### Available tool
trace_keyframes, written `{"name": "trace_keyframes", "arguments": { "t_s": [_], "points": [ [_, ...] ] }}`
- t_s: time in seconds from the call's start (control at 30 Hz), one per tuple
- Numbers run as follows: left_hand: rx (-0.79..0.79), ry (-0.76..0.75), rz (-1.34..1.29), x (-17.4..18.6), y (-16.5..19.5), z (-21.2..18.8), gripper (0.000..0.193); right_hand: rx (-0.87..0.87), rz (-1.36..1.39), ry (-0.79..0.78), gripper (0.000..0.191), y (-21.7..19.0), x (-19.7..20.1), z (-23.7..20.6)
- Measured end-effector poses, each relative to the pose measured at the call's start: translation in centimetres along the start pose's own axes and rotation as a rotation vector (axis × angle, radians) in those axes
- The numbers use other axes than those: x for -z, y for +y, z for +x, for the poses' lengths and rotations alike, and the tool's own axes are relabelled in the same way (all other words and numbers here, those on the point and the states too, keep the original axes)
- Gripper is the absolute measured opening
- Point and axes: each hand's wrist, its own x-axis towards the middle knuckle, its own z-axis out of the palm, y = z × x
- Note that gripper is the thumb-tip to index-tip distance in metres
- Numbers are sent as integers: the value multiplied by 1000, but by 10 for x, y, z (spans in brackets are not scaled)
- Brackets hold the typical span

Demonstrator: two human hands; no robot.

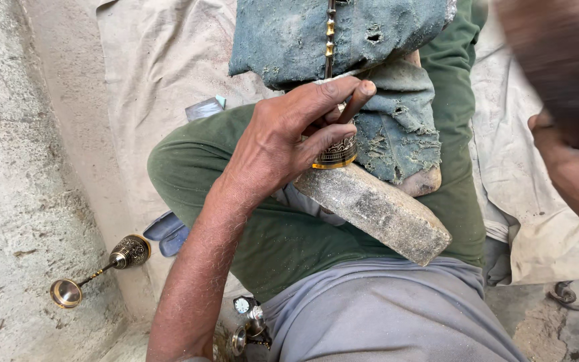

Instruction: The person sits on the ground and engraves decorative patterns into a brass bell using a small chisel held in one hand and a wooden mallet in the other, repeatedly striking the chisel to carve the design, repositioning the chisel on the bell surface as they work.

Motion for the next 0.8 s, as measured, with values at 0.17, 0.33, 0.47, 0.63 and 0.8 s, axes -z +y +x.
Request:
{"name": "trace_keyframes", "arguments": {
  "t_s": [0.17,0.33,0.47,0.63,0.8],
  "points": [
    [-97,-64,53,6,2,1,43,-71,171,23,12,35,-18,-14],
    [-36,-51,28,6,4,4,45,-73,194,13,12,24,-15,-7],
    [-35,-45,56,5,4,7,48,56,196,48,12,-11,10,-1],
    [-100,-6,27,4,-2,2,45,100,-45,-114,18,-51,47,10],
    [129,280,-265,-8,-10,-22,42,120,171,12,29,-32,33,7]
  ]
}}
